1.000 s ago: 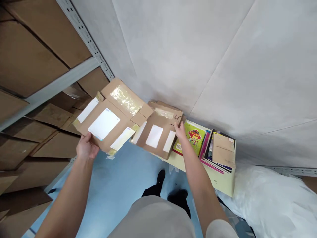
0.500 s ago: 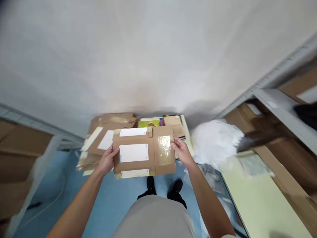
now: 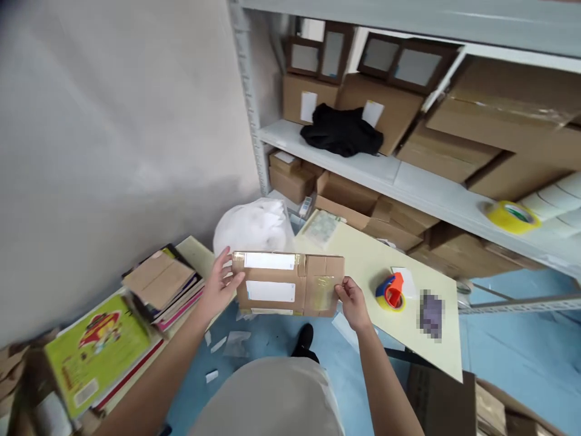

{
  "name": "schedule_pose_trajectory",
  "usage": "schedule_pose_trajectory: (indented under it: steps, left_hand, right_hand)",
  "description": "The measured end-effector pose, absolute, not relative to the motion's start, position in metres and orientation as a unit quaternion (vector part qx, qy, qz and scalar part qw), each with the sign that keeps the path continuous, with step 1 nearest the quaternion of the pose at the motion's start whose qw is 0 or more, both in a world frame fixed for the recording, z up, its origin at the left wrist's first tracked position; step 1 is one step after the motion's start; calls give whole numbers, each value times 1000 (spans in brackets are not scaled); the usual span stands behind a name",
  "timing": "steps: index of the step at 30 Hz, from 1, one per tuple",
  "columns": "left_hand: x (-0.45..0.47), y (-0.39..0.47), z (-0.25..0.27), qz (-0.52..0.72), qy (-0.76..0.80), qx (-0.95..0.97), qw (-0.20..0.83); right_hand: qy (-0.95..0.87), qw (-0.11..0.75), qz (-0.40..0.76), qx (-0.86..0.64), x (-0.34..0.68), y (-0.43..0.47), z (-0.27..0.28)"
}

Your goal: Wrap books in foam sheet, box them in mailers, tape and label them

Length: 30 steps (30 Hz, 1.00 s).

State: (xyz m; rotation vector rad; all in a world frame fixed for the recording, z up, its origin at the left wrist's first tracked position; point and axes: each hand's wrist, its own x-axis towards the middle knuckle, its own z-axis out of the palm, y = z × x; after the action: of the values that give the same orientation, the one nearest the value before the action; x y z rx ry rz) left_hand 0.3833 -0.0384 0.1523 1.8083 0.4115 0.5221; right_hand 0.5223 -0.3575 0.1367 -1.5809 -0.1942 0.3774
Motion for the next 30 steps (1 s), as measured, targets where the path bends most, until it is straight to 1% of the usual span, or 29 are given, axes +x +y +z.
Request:
schedule_pose_trajectory:
  steps: [4,7,10,15,19,24,27,30]
  left_hand:
    - [463,-84,170,190,68,892,404]
    - [512,-115,176,194,10,932,304]
    - [550,-140,176,185,-43,952,242]
    - [593,-171,170,182,-67,968,159]
    - [616,-188,160,184,-98,966,153]
    - [633,-194,145,185,-89,954,217]
    - [639,-187,137,178,-108,948,239]
    - [643,-177,128,171,-161,939,253]
  right_hand:
    - [-52,684,100,-721,563,-420,118]
    - [-29,678,63,-732,584,-452,109]
    - [-7,678,38,-734,598,-471,101]
    - [25,702,9,-712,611,-484,87]
    - [49,711,1,-701,615,-480,79]
    - [83,733,9,-675,612,-472,81]
    - [87,724,38,-683,614,-472,93]
    - [75,705,92,-699,623,-477,113]
